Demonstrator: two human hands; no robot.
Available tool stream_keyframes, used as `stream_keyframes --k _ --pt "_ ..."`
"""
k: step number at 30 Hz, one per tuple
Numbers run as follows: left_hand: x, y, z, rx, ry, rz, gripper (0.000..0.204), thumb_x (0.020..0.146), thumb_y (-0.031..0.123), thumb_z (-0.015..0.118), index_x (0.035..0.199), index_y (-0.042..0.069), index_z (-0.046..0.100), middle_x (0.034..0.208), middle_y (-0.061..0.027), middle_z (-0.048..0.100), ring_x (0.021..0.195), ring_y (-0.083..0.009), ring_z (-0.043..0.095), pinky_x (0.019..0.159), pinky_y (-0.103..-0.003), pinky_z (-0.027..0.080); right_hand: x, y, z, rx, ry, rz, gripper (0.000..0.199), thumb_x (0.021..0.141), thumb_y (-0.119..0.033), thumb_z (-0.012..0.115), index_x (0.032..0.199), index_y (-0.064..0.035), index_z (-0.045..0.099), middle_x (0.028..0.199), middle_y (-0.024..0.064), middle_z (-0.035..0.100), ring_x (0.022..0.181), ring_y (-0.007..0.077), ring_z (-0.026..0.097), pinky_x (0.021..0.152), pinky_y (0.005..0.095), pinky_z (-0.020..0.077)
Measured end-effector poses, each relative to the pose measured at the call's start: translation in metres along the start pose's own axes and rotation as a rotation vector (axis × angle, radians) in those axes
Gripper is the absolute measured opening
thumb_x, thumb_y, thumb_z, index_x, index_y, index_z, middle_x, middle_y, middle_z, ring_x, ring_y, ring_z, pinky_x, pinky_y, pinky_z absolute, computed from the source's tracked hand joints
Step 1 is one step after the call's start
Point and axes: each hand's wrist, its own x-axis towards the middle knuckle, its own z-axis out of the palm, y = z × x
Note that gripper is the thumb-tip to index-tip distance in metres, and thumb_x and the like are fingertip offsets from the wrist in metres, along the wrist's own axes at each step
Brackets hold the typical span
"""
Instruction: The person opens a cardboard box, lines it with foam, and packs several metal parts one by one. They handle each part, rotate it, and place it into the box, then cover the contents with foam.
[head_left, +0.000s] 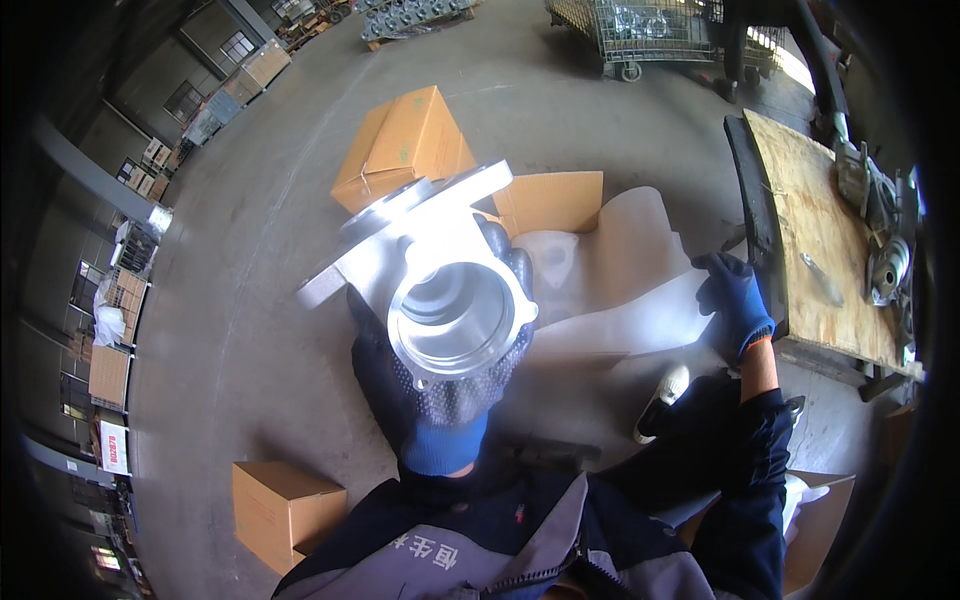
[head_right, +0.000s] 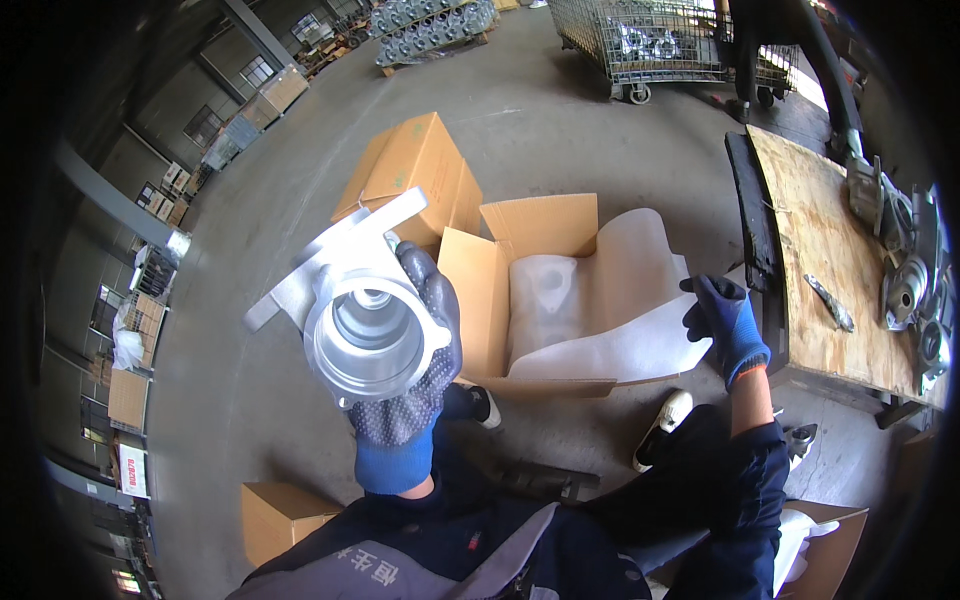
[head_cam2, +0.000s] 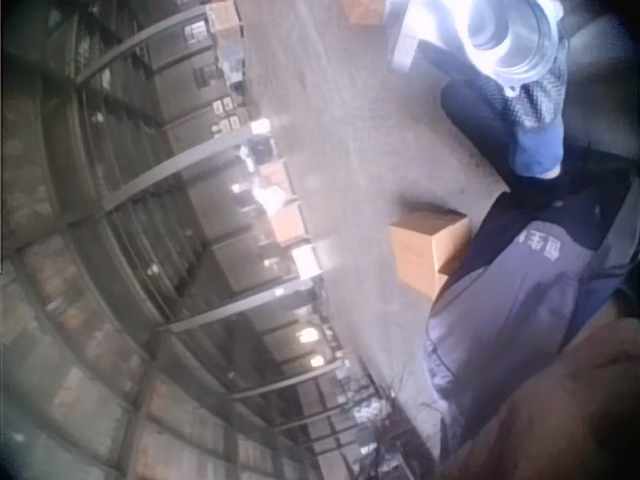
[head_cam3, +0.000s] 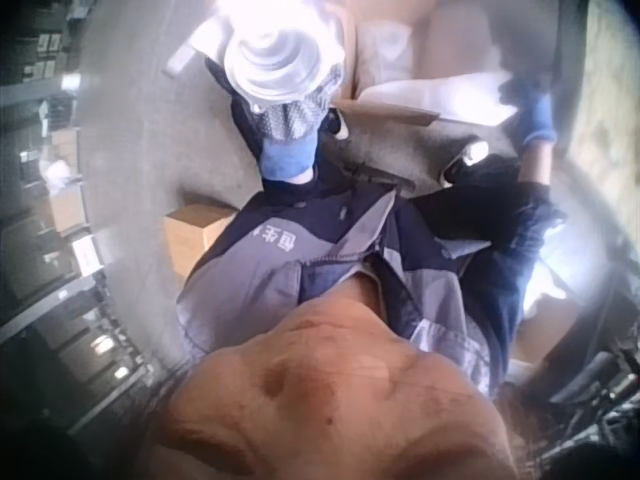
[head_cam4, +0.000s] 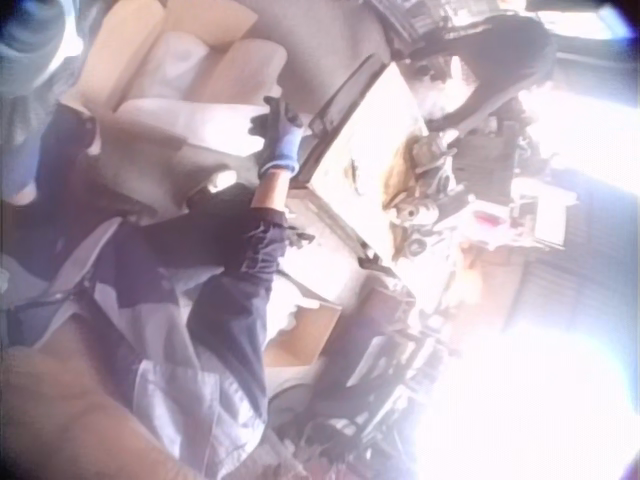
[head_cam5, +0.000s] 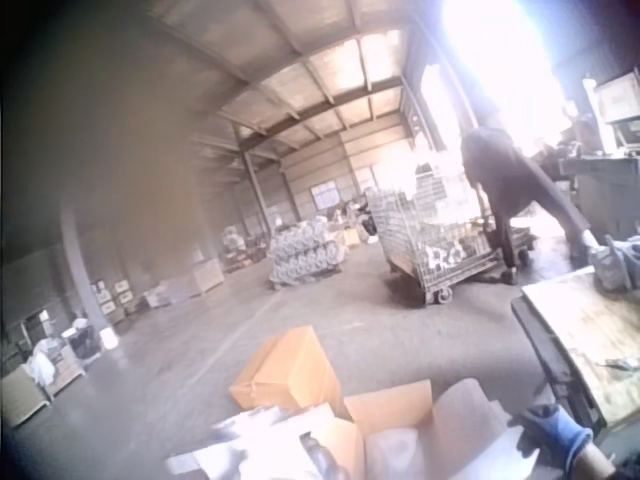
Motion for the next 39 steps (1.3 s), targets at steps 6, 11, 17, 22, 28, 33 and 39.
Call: stream_keyframes --k 6,11,17,22,28,33,39 --pt "0.004 -0.002 -0.005 0.028 0.034 0.009 0.077 0.09 0.054 0.061 0.146 0.005 0.042 0.145 -0.0163 0.047 0.132 -0.0312 0.047 0.117 -0.044 0.034 -0.004 0.0 -0.003 0.026 -0.032 -0.012 0.033 0.1 -0.031 0.058 0.105 0.0003 0.069 0.061 0.0105 0.062 0.044 0.0163 0.056 0.044 0.0279 0.0467" --pt "0.018 -0.002 0.0 0.002 0.109 -0.033 0.088 0.079 0.065 0.068 0.141 0.005 0.05 0.14 -0.0187 0.051 0.13 -0.0347 0.048 0.112 -0.047 0.041 -0.009 0.001 -0.001 0.012 -0.052 -0.034 0.031 0.1 -0.028 0.058 0.105 0.0001 0.069 0.061 0.0099 0.062 0.043 0.0155 0.056 0.044 0.0273 0.0461" --pt "0.051 0.002 -0.015 0.64 0.448 0.136 0.058 0.097 0.051 0.054 0.136 0.009 0.051 0.132 -0.0099 0.058 0.12 -0.0274 0.058 0.104 -0.044 0.048 -0.015 0.004 -0.003 -0.091 -0.075 -0.11 0.029 0.099 -0.027 0.058 0.105 -0.0008 0.07 0.061 0.0079 0.062 0.045 0.0136 0.057 0.045 0.026 0.0466" --pt "0.077 0.032 -0.066 0.584 0.448 -0.003 0.049 0.1 0.043 0.048 0.136 0.01 0.05 0.131 -0.0093 0.058 0.122 -0.0274 0.056 0.105 -0.044 0.045 -0.034 -0.026 0.008 -0.058 -0.123 -0.012 0.028 0.099 -0.026 0.058 0.103 -0.0018 0.071 0.069 0.0064 0.064 0.055 0.0128 0.063 0.052 0.0254 0.0504" --pt "0.101 0.035 -0.128 0.76 0.603 -0.125 0.048 0.101 0.04 0.05 0.138 0.01 0.049 0.133 -0.0109 0.057 0.122 -0.0312 0.055 0.104 -0.047 0.045 -0.036 -0.009 -0.007 -0.355 -0.129 -0.336 0.024 0.098 -0.02 0.058 0.105 -0.0021 0.072 0.084 0.0077 0.067 0.072 0.0145 0.065 0.068 0.0297 0.0527" --pt "0.103 0.053 -0.181 0.857 0.67 -0.218 0.052 0.098 0.041 0.06 0.139 0.01 0.049 0.131 -0.0115 0.059 0.116 -0.031 0.059 0.098 -0.047 0.051 -0.044 -0.032 -0.004 -0.278 -0.188 -0.108 0.03 0.1 -0.019 0.049 0.109 0.0016 0.07 0.082 0.0113 0.065 0.068 0.0162 0.065 0.064 0.03 0.0528" --pt "0.125 0.08 -0.238 1.164 0.819 -0.351 0.058 0.089 0.031 0.074 0.136 0.006 0.051 0.122 -0.0132 0.064 0.105 -0.0281 0.066 0.087 -0.042 0.057 -0.043 -0.024 -0.005 -0.481 -0.172 -0.356 0.029 0.097 -0.021 0.053 0.109 -0.0003 0.07 0.092 0.0152 0.067 0.08 0.0217 0.066 0.074 0.0344 0.0546"
